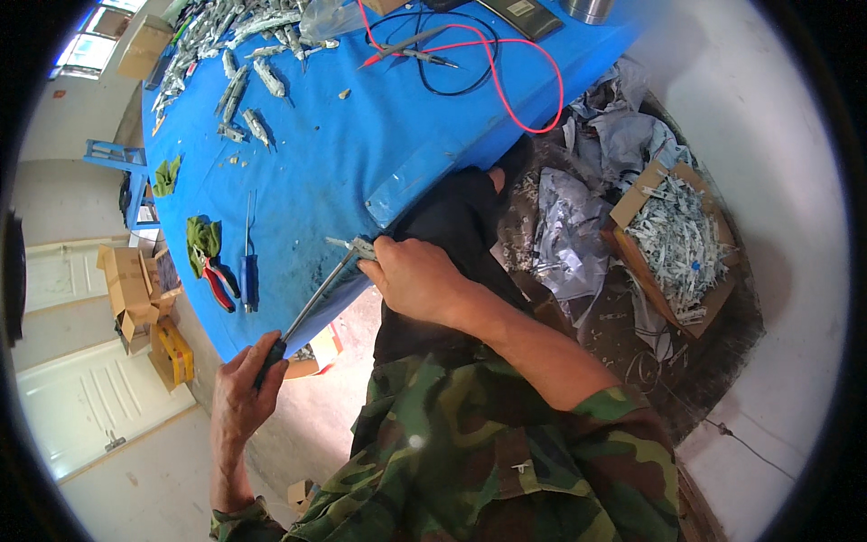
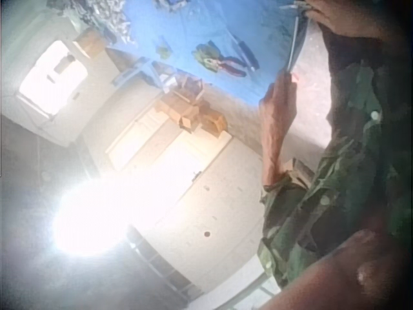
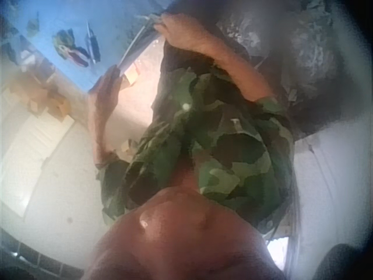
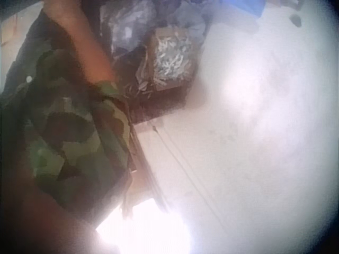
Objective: The person assembles connector components for light tubes by hand using pliers and a screwdriver, handling small metal pins and plastic housings.
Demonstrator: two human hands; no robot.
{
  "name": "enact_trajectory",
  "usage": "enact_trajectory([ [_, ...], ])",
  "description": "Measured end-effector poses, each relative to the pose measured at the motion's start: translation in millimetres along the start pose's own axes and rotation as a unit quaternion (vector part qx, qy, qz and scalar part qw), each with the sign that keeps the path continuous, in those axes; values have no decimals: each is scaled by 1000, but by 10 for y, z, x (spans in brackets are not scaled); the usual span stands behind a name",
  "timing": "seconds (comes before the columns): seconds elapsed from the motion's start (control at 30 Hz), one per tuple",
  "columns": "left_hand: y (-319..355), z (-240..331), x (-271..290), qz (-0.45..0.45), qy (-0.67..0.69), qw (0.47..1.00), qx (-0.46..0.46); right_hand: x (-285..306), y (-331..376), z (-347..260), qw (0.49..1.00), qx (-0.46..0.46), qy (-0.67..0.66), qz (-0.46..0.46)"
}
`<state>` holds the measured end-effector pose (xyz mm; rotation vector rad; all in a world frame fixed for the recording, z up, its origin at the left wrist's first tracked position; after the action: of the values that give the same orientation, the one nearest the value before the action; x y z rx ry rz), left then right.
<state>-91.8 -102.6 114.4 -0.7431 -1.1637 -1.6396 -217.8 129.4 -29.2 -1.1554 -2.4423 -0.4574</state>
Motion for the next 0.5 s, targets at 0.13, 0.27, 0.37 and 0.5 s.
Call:
enact_trajectory([
  [0.13, -50, -53, 13, -2, 8, 1000, -15, 27, -12, 32, 1000, 19, 2, -8],
  [0.27, -103, -142, 33, -41, 92, 995, -2, 48, -10, 30, 999, 10, 25, -21],
  [0.37, -127, -250, -5, -97, 156, 983, 24, 38, -4, 37, 999, 10, 35, -23],
  [0.5, -127, -263, -150, -98, 188, 977, 10, -53, 2, 80, 999, 25, 32, -7],
])
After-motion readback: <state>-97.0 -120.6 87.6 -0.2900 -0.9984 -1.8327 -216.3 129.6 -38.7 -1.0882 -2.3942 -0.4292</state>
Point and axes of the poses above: each hand's wrist, its own y-axis away from the middle knuckle, its own x-axis out of the back of the hand, z = x × y, the point moved 2 cm from there along -y, towards the middle knuckle, and after that the axes turned 6 degrees about -z, right-handed, at the moved point
